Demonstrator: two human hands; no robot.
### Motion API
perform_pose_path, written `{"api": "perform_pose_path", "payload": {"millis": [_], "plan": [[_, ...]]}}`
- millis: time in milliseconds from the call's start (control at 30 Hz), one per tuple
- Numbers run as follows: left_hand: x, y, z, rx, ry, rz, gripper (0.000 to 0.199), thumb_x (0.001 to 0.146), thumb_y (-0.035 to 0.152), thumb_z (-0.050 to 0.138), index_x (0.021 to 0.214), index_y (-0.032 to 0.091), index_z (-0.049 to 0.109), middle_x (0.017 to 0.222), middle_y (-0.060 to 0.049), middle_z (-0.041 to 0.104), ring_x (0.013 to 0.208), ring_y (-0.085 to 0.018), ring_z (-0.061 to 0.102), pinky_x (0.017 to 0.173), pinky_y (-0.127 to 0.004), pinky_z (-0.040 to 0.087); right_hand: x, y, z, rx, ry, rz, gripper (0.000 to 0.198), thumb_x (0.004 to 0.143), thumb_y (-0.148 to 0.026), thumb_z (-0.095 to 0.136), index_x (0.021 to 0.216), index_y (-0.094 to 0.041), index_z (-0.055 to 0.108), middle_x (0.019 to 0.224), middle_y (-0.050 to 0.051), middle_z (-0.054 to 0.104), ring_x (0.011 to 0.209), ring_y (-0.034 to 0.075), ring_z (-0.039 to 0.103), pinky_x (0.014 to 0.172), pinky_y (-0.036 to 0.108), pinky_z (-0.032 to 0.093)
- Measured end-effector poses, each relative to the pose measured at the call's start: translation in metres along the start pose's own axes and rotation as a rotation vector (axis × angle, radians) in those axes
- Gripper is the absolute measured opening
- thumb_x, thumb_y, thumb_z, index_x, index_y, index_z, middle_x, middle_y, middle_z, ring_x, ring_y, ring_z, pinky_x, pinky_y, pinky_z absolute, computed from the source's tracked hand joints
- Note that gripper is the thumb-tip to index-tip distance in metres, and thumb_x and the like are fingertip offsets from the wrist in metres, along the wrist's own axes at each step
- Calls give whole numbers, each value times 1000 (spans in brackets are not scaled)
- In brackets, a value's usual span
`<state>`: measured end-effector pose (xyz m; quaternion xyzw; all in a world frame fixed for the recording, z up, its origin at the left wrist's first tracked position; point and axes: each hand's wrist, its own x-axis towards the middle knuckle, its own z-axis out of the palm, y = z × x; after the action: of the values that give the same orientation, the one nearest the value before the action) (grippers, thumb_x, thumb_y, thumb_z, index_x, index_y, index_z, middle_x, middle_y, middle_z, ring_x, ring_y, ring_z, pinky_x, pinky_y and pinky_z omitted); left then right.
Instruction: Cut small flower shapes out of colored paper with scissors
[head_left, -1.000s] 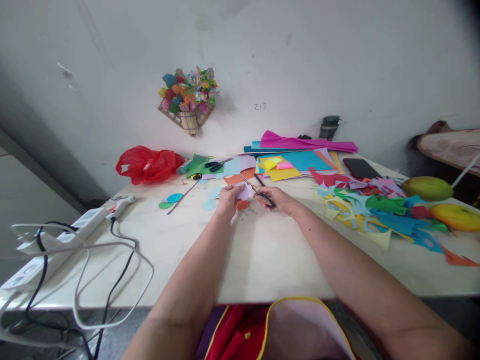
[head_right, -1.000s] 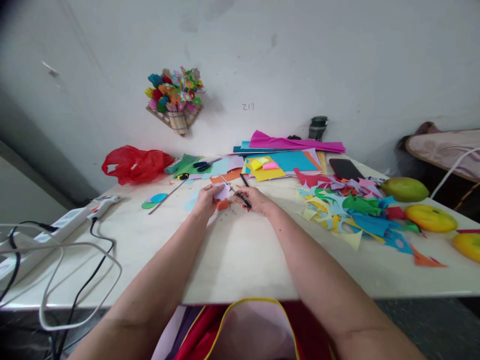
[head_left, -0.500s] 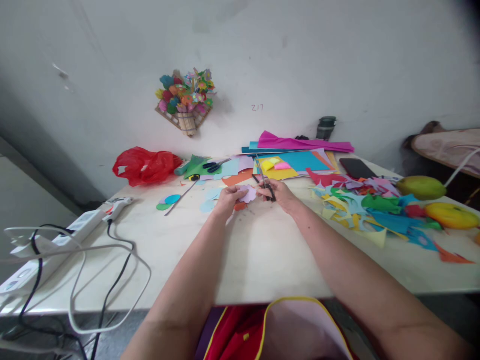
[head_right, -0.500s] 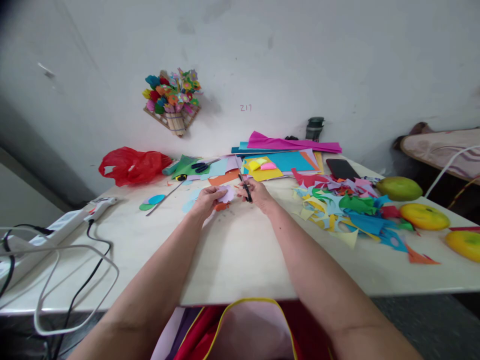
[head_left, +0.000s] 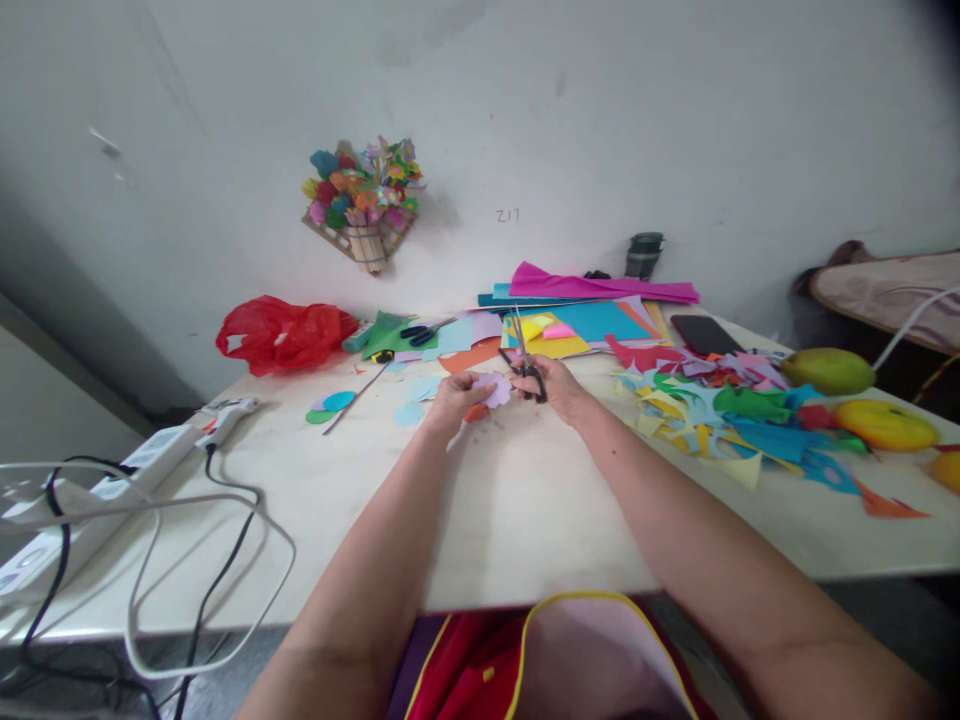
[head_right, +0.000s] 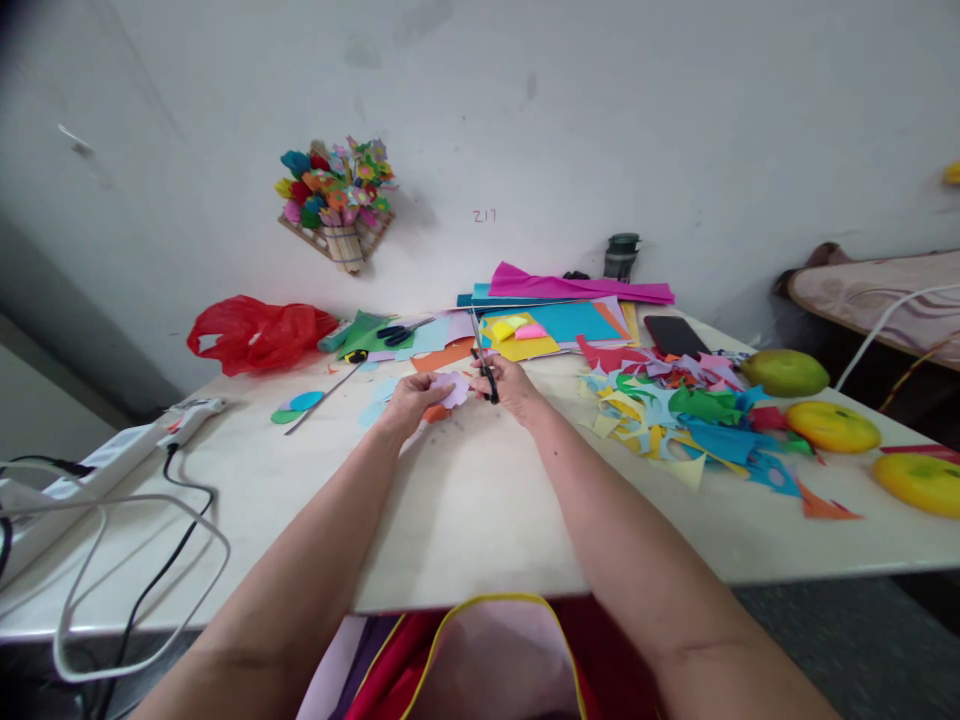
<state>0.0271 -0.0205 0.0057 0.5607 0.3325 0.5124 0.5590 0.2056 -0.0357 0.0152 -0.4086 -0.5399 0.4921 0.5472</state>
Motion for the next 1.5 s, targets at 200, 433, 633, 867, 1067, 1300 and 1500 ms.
{"api": "perform_pose_path", "payload": {"millis": [200,433,633,867,1067,1300,1500], "plan": [[0,0,0,9,5,-11,34,49,36,85,68,12,70,61,-5,66,54,-15,59,54,-26,46,0,1,0,12,-21,-14,48,49,-33,79,88,-18,56,68,-3,60,53,10,54,47,23,37],[1,-2,0,32,-6,4,34,48,36,85,66,12,69,62,-5,66,54,-13,57,56,-26,45,2,6,-1,22,-22,-33,42,50,-28,79,85,-18,57,64,-5,57,51,9,54,52,25,43],[1,-2,0,83,-25,-7,35,48,37,85,66,12,67,61,-3,65,55,-12,57,55,-25,44,6,9,2,33,-15,-43,42,46,-23,80,83,-18,60,62,-6,57,51,9,52,54,26,48],[0,-2,1,45,-25,-68,33,48,33,84,66,12,67,61,-2,64,54,-11,55,54,-24,43,6,9,4,43,8,-67,41,46,-22,79,83,-18,60,61,-6,57,52,9,52,55,26,49],[-2,-1,3,-61,-32,-95,32,51,31,83,70,11,67,62,-3,64,54,-11,56,55,-24,43,5,8,8,38,14,-79,40,48,-21,76,84,-18,58,61,-5,59,54,10,54,54,24,47],[-3,2,5,-148,1,-68,35,52,28,82,78,11,67,69,-3,66,60,-13,60,60,-25,47,2,6,10,42,-72,-57,38,50,-19,76,83,-18,58,57,-6,60,46,9,53,50,24,46],[1,-4,-1,-160,1,-57,36,52,30,83,79,11,68,70,-4,67,61,-12,60,63,-25,48,4,6,0,53,16,-34,40,53,-24,78,87,-18,58,57,-5,60,45,10,55,43,21,38]]}}
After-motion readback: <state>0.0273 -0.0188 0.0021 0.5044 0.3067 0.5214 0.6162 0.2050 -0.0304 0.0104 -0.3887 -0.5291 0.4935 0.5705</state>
